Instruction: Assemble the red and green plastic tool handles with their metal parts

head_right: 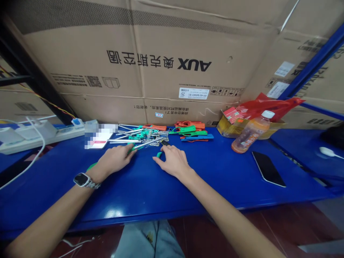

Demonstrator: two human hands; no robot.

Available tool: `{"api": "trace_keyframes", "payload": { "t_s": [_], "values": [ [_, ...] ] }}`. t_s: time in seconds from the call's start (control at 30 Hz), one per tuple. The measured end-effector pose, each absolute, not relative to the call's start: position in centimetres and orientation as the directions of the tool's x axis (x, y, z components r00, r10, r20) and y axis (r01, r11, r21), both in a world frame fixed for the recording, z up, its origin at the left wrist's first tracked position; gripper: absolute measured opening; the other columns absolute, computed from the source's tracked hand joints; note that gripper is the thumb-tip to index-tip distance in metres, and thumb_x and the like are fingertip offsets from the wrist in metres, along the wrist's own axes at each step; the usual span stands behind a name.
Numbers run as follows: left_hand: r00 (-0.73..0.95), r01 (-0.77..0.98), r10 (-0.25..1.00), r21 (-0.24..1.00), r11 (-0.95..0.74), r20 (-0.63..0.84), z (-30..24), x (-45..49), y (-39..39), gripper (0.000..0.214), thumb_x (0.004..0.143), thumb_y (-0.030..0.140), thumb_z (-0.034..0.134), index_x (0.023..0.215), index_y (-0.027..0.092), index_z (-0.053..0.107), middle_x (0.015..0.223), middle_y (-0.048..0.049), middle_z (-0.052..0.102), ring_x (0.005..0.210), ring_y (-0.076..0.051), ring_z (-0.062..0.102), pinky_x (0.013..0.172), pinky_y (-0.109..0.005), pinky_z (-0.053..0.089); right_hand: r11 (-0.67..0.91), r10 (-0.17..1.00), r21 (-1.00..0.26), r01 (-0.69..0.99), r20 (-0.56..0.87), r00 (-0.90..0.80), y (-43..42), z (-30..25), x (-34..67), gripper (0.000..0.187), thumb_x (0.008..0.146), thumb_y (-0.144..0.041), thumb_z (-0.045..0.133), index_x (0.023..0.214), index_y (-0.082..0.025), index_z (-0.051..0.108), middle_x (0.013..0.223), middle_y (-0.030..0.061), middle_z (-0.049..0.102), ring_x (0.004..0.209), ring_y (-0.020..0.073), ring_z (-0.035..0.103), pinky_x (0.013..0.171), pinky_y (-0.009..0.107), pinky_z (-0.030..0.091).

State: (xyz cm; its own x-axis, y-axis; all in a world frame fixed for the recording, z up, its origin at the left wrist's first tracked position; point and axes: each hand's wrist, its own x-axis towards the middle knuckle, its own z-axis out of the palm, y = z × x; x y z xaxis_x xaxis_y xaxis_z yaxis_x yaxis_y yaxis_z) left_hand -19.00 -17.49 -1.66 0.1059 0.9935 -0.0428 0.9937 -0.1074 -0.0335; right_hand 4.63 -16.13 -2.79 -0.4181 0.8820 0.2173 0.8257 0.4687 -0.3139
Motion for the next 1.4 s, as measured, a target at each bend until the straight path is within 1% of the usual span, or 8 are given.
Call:
{"api": "trace_keyframes", "payload": {
  "t_s": [0.13, 0.27, 0.4, 0.57, 0.7, 0.83, 1.03, 1.4],
  "values": [
    [0.084, 0.996, 0.996, -0.026, -0.085, -0.033, -1.8, -19.5, -17.2, 0.042, 0.1, 0.043, 0.026, 0.109, 0.017, 0.057, 0.095, -0.0166, 0.073, 0.086, -0.037, 0.071, 0.07, -0.043, 0.051, 0.553, 0.833, -0.313, 0.772, 0.238, -0.5, -14.5, -3.2, 2.7, 0.016, 0.093, -0.032, 0.057, 0.097, -0.021, 0.067, 0.096, 0.0064, 0.068, 0.094, 0.0221, 0.061, 0.064, 0.029, 0.04],
    [0.105, 0.994, 0.994, -0.006, -0.105, 0.007, -1.9, -20.4, -17.0, 0.04, 0.101, 0.043, 0.026, 0.106, 0.018, 0.057, 0.093, -0.0146, 0.073, 0.085, -0.035, 0.071, 0.068, -0.039, 0.049, 0.586, 0.805, -0.581, 0.565, 0.339, -0.486, -11.9, -3.5, 3.0, 0.017, 0.093, -0.027, 0.053, 0.102, -0.021, 0.066, 0.101, 0.0056, 0.065, 0.083, 0.0178, 0.063, 0.07, 0.031, 0.05],
    [0.144, 0.988, 0.985, 0.041, -0.148, 0.09, -2.0, -20.8, -17.0, 0.039, 0.102, 0.044, 0.026, 0.115, 0.02, 0.055, 0.088, -0.0105, 0.073, 0.082, -0.031, 0.071, 0.065, -0.034, 0.046, 0.305, 0.923, -0.95, 0.068, 0.277, -0.268, -9.8, -3.8, 3.6, 0.036, 0.079, -0.041, 0.072, 0.107, -0.023, 0.059, 0.088, -0.0005, 0.06, 0.066, 0.0154, 0.068, 0.06, 0.032, 0.058],
    [0.255, 0.956, 0.953, 0.107, -0.274, 0.165, -2.1, -20.7, -17.0, 0.045, 0.104, 0.05, 0.022, 0.116, 0.026, 0.057, 0.095, -0.0058, 0.073, 0.085, -0.028, 0.071, 0.067, -0.032, 0.045, 0.086, 0.973, -0.967, -0.24, 0.133, -0.189, -9.6, -3.8, 4.1, 0.047, 0.062, -0.049, 0.085, 0.09, -0.018, 0.064, 0.075, -0.0009, 0.064, 0.065, 0.0148, 0.068, 0.066, 0.032, 0.06],
    [0.265, 0.958, 0.954, 0.075, -0.277, 0.142, -2.3, -20.7, -16.9, 0.046, 0.104, 0.05, 0.021, 0.112, 0.024, 0.058, 0.092, -0.0062, 0.073, 0.082, -0.027, 0.07, 0.066, -0.031, 0.044, 0.058, 0.97, -0.949, -0.31, 0.126, -0.206, -9.9, -3.9, 4.3, 0.045, 0.065, -0.056, 0.081, 0.086, -0.017, 0.071, 0.072, -0.0011, 0.063, 0.059, 0.0087, 0.059, 0.06, 0.025, 0.053],
    [0.266, 0.961, 0.956, 0.045, -0.273, 0.121, -2.4, -20.7, -16.9, 0.047, 0.104, 0.05, 0.02, 0.108, 0.024, 0.059, 0.087, -0.0061, 0.072, 0.08, -0.027, 0.07, 0.064, -0.031, 0.043, 0.169, 0.957, -0.963, -0.209, 0.211, -0.197, -9.8, -3.9, 4.4, 0.043, 0.071, -0.057, 0.076, 0.085, -0.017, 0.073, 0.063, -0.0032, 0.058, 0.055, 0.0077, 0.052, 0.056, 0.023, 0.047],
    [0.268, 0.958, 0.951, 0.066, -0.281, 0.151, -2.2, -20.7, -17.0, 0.049, 0.104, 0.051, 0.018, 0.107, 0.024, 0.059, 0.086, -0.0057, 0.071, 0.079, -0.026, 0.069, 0.063, -0.03, 0.042, 0.234, 0.964, -0.957, -0.172, 0.252, -0.087, -9.7, -3.5, 4.7, 0.04, 0.066, -0.053, 0.081, 0.081, -0.019, 0.066, 0.061, -0.004, 0.059, 0.053, 0.0097, 0.052, 0.056, 0.025, 0.047],
    [0.304, 0.948, 0.943, 0.052, -0.313, 0.132, -1.9, -20.1, -17.3, 0.046, 0.104, 0.048, 0.02, 0.104, 0.022, 0.058, 0.083, -0.0069, 0.07, 0.075, -0.027, 0.068, 0.063, -0.031, 0.04, 0.167, 0.965, -0.971, -0.174, 0.197, -0.174, -10.5, -3.7, 3.6, 0.037, 0.065, -0.051, 0.083, 0.074, -0.018, 0.069, 0.056, -0.0033, 0.059, 0.052, 0.0104, 0.051, 0.055, 0.027, 0.045]
  ]
}}
